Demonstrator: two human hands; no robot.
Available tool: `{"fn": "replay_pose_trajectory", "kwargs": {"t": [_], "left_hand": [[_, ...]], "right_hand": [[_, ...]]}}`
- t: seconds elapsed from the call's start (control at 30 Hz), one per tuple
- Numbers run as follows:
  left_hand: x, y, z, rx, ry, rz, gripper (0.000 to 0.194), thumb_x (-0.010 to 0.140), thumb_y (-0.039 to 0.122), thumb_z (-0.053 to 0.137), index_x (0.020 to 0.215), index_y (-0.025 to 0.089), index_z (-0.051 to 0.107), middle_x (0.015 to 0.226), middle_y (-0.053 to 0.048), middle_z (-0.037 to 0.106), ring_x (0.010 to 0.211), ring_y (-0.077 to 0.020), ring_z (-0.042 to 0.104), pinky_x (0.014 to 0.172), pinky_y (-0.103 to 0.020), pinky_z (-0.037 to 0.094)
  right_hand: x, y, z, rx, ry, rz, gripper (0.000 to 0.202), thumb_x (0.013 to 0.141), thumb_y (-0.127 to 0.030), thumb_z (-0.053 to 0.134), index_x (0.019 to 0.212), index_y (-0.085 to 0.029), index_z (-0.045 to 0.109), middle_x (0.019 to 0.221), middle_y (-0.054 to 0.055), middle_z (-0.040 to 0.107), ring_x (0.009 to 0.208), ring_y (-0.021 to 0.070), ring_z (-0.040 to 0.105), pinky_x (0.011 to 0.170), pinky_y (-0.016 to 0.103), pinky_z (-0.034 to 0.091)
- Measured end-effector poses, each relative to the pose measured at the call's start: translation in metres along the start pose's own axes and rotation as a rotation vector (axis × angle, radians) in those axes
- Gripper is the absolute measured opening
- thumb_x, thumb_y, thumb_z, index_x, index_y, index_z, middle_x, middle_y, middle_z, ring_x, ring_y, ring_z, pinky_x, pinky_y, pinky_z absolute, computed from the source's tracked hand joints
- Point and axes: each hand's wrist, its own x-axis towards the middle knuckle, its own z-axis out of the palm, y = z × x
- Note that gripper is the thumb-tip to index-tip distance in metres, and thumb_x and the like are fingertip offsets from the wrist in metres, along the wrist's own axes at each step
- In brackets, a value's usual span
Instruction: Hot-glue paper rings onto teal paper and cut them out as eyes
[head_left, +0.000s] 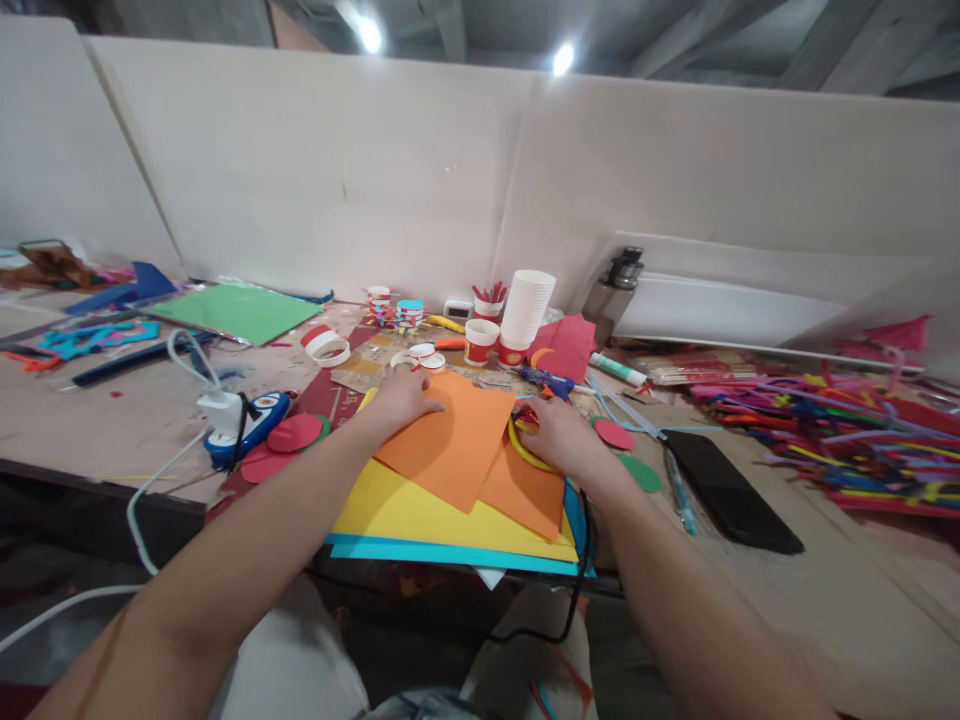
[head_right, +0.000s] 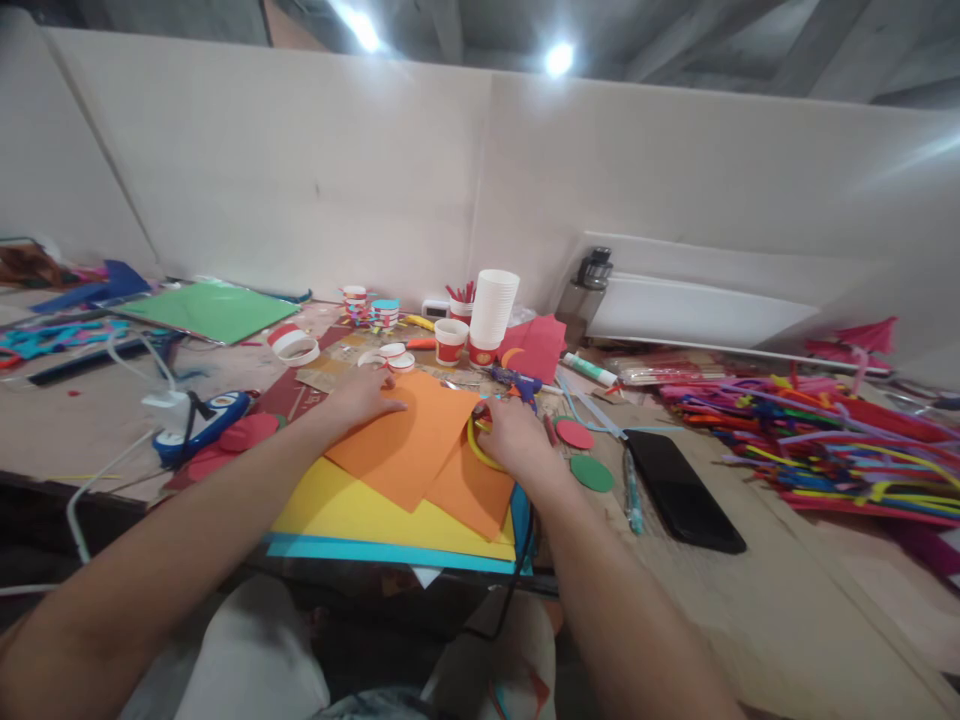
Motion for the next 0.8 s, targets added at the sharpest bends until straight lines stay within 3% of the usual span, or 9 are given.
{"fn": "replay_pose_trajectory", "kwargs": {"t": [0.1,0.3,0.47,0.63,0.8], "left_hand": [[-0.004,0.005,-0.004,0.076,-0.006,-0.003,0.053,0.077,0.057,0.071,0.106,0.013,0.072,0.117,-0.020,0.068,0.112,-0.0349,0.061,0.091,-0.039,0.047],[-0.007,0.013,-0.014,0.134,-0.077,-0.015,0.046,0.080,0.057,0.068,0.090,0.013,0.074,0.100,-0.020,0.071,0.102,-0.0339,0.065,0.086,-0.037,0.048],[0.000,0.006,-0.006,-0.022,-0.129,-0.044,0.033,0.079,0.050,0.070,0.079,0.017,0.072,0.087,-0.011,0.073,0.086,-0.0252,0.067,0.068,-0.030,0.045],[0.004,0.003,0.003,-0.194,-0.156,0.024,0.026,0.074,0.041,0.073,0.064,0.019,0.066,0.072,-0.006,0.071,0.072,-0.0202,0.064,0.059,-0.029,0.038],[0.004,-0.002,-0.008,-0.317,-0.136,0.027,0.023,0.071,0.036,0.071,0.059,0.020,0.060,0.065,0.000,0.065,0.066,-0.0173,0.059,0.059,-0.028,0.037]], "right_hand": [[0.000,-0.001,-0.002,-0.051,-0.015,0.026,0.036,0.087,-0.026,0.055,0.120,-0.016,0.064,0.118,0.017,0.068,0.111,0.0289,0.064,0.088,0.033,0.046],[0.000,-0.001,-0.001,-0.060,-0.034,0.050,0.036,0.090,-0.031,0.053,0.120,-0.014,0.063,0.117,0.018,0.068,0.108,0.0297,0.065,0.084,0.033,0.047],[0.001,0.000,0.001,-0.055,-0.034,0.056,0.036,0.089,-0.030,0.053,0.119,-0.014,0.063,0.118,0.019,0.068,0.109,0.0311,0.064,0.085,0.035,0.047],[0.002,0.002,0.002,-0.037,-0.016,0.029,0.036,0.085,-0.024,0.055,0.119,-0.014,0.063,0.116,0.019,0.068,0.107,0.0303,0.064,0.085,0.034,0.046],[0.002,0.002,0.000,-0.051,-0.002,0.046,0.036,0.086,-0.023,0.055,0.120,-0.014,0.063,0.115,0.019,0.067,0.108,0.0302,0.064,0.084,0.034,0.046]]}}
